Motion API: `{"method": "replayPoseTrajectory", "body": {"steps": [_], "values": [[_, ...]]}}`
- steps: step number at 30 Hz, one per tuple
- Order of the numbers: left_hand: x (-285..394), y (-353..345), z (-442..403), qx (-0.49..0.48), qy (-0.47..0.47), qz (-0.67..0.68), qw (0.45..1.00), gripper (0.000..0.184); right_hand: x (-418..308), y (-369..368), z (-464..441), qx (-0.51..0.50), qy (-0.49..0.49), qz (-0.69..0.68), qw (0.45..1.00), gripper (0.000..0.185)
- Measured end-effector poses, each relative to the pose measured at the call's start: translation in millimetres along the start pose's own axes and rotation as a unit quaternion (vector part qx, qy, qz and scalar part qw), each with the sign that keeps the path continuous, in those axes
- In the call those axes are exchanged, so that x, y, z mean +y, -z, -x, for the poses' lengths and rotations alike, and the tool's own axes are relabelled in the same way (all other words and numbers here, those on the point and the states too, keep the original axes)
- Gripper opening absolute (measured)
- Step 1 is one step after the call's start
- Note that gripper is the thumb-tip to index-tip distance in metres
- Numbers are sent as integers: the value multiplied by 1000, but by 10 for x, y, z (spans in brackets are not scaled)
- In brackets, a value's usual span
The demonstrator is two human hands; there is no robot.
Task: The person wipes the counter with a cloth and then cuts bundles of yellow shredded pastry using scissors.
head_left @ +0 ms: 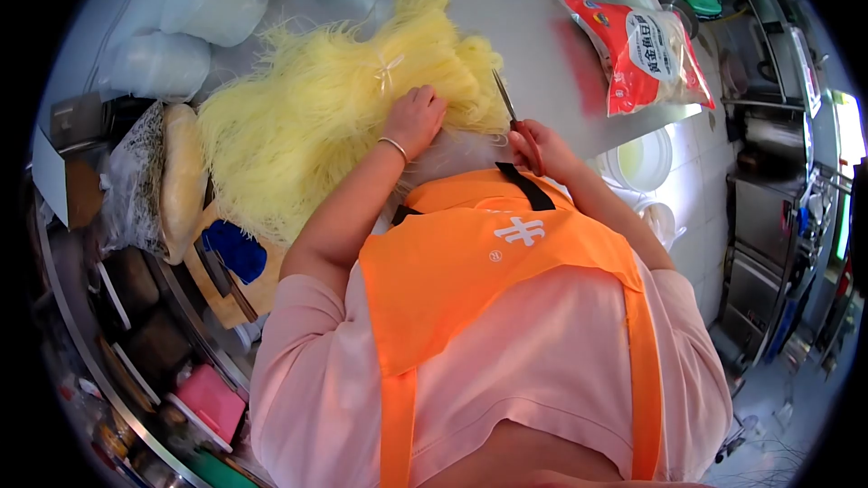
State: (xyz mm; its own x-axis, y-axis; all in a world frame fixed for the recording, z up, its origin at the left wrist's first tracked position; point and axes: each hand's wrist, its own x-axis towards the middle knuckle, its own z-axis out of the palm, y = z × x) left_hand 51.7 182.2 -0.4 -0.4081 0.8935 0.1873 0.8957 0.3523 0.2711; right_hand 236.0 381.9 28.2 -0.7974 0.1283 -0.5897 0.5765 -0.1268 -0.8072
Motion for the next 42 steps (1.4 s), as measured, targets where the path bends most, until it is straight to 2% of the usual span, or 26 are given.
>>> {"method": "replayPoseTrajectory", "body": {"steps": [5, 11, 20, 22, 23, 25, 26, 28, 29, 31, 38, 41, 42], "values": [[-42, -23, 101, 2, 14, -42, 999, 8, 122, 13, -55, -10, 7, -22, 1000, 41], [-117, 13, 167, -15, -35, -76, 996, 11, 90, -10, -90, -14, 15, -3, 1000, 45], [-282, 23, 327, -49, -101, -72, 991, 10, 69, -42, -72, -41, -56, -8, 998, 47], [-309, -6, 367, -80, -109, -85, 987, 10, 46, -43, -104, -36, -57, 83, 994, 50], [-338, -32, 388, -80, -110, -86, 987, 10, 33, -38, -127, -36, -57, 82, 994, 50], [-393, -75, 420, -76, -136, -97, 983, 15, -10, -30, -148, -40, -48, 183, 981, 55], [-416, -96, 440, -76, -138, -97, 983, 15, -31, -27, -142, -39, -48, 182, 981, 55], [-425, -76, 460, -108, -142, -105, 978, 17, -124, -28, -117, -63, -76, 226, 969, 45], [-433, -60, 483, -108, -143, -105, 978, 17, -61, -13, -148, -63, -75, 226, 969, 45], [-392, 68, 511, -150, -127, -89, 976, 16, 63, 20, -204, -64, -37, 224, 972, 57], [-465, 174, 623, -192, -101, -68, 974, 16, 176, 79, -241, -37, -47, 287, 956, 57], [-384, 164, 541, -217, -90, -75, 969, 14, 186, 80, -240, -31, -17, 297, 954, 56], [-304, 200, 488, -231, -51, -59, 970, 17, 183, 80, -235, -32, -26, 285, 958, 56]]}}
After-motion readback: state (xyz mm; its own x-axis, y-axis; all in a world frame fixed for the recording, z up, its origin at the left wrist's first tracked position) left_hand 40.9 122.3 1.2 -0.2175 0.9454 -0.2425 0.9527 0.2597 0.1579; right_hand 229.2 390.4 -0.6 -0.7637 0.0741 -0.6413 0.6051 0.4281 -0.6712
